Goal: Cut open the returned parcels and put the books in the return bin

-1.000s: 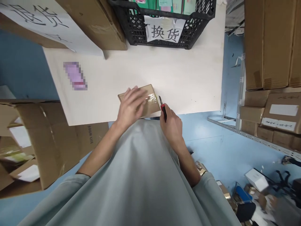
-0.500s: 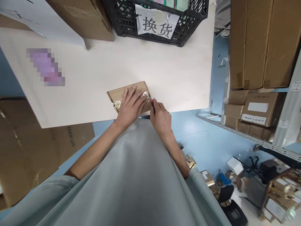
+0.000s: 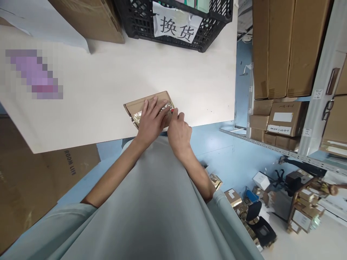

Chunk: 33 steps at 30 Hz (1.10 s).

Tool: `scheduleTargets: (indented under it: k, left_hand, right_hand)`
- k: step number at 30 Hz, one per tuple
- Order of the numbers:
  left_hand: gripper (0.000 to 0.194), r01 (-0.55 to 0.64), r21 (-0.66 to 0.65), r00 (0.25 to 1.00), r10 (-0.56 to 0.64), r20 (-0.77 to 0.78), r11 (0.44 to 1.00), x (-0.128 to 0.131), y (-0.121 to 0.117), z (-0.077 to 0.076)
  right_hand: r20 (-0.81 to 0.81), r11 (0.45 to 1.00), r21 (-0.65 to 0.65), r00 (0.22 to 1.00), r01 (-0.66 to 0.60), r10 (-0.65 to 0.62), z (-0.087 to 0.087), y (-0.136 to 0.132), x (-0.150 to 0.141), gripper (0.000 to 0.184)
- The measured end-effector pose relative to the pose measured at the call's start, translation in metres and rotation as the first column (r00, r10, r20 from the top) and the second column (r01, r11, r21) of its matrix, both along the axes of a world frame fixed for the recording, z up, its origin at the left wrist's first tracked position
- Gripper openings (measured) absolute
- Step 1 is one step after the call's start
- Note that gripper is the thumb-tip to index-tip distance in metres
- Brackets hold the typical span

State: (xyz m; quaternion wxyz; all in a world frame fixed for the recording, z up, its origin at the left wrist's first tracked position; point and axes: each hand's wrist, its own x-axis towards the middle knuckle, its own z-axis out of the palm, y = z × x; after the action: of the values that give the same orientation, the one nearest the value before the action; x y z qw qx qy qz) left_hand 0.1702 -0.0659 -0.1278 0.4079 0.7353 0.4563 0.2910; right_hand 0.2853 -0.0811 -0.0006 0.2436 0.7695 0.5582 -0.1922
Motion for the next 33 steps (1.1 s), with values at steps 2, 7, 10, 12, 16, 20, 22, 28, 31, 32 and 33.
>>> scheduleTargets:
  k: [2, 7, 10, 12, 16, 20, 22, 28, 31, 32, 33]
  left_hand:
    - [0.043, -0.008, -0.010, 1.000, 0.008, 0.009, 1.000, 0.001, 0.002, 0.000]
    - [0.047, -0.064, -0.061, 0.996, 0.067, 0.055, 0.996, 0.003, 0.005, 0.001]
    - [0.049, -0.073, -0.070, 0.994, 0.078, 0.072, 0.995, 0.005, 0.005, 0.000]
    - [0.049, -0.063, -0.058, 0.996, 0.066, 0.061, 0.996, 0.005, 0.004, -0.001]
    - [0.048, -0.043, -0.028, 0.999, 0.044, 0.026, 0.999, 0.004, 0.002, -0.003]
    - [0.048, -0.040, -0.014, 0.999, 0.040, 0.004, 0.999, 0.003, 0.001, -0.002]
    - [0.050, -0.042, -0.019, 0.999, 0.042, 0.000, 0.999, 0.003, 0.001, -0.001]
    - [0.041, -0.033, -0.041, 0.999, 0.033, -0.005, 0.999, 0.002, 0.000, -0.005]
    - [0.040, -0.011, 0.010, 0.998, 0.012, -0.054, 1.000, 0.001, -0.003, -0.010]
    - [0.040, 0.001, 0.037, 0.997, 0.002, -0.076, 0.999, 0.001, -0.004, -0.011]
    - [0.041, 0.011, 0.064, 0.995, -0.005, -0.095, 0.998, 0.001, -0.004, -0.012]
  right_hand:
    - [-0.003, 1.000, -0.016, 1.000, 0.004, -0.004, 0.003, 0.001, 0.000, 0.054]
    - [-0.014, 0.995, -0.079, 0.998, 0.061, -0.062, 0.012, -0.008, 0.004, 0.054]
    - [-0.001, 0.989, -0.109, 0.995, 0.102, -0.103, 0.014, -0.019, 0.008, 0.053]
    - [0.011, 0.985, -0.126, 0.993, 0.120, -0.120, 0.015, -0.026, 0.010, 0.052]
    - [0.018, 0.981, -0.143, 0.992, 0.130, -0.128, 0.019, -0.034, 0.010, 0.054]
    - [-0.025, 0.988, -0.111, 0.993, 0.108, -0.111, 0.023, -0.034, 0.006, 0.056]
    - [-0.055, 0.995, -0.058, 0.995, 0.085, -0.089, 0.020, -0.030, 0.005, 0.056]
    - [-0.043, 0.998, 0.024, 0.998, 0.050, -0.049, -0.005, -0.019, 0.006, 0.055]
    - [-0.006, 0.998, 0.002, 0.998, 0.061, -0.061, -0.010, -0.024, 0.008, 0.055]
    - [0.007, 0.998, -0.011, 0.998, 0.065, -0.065, -0.010, -0.026, 0.008, 0.055]
    - [0.016, 0.997, -0.025, 0.998, 0.068, -0.068, -0.008, -0.029, 0.009, 0.054]
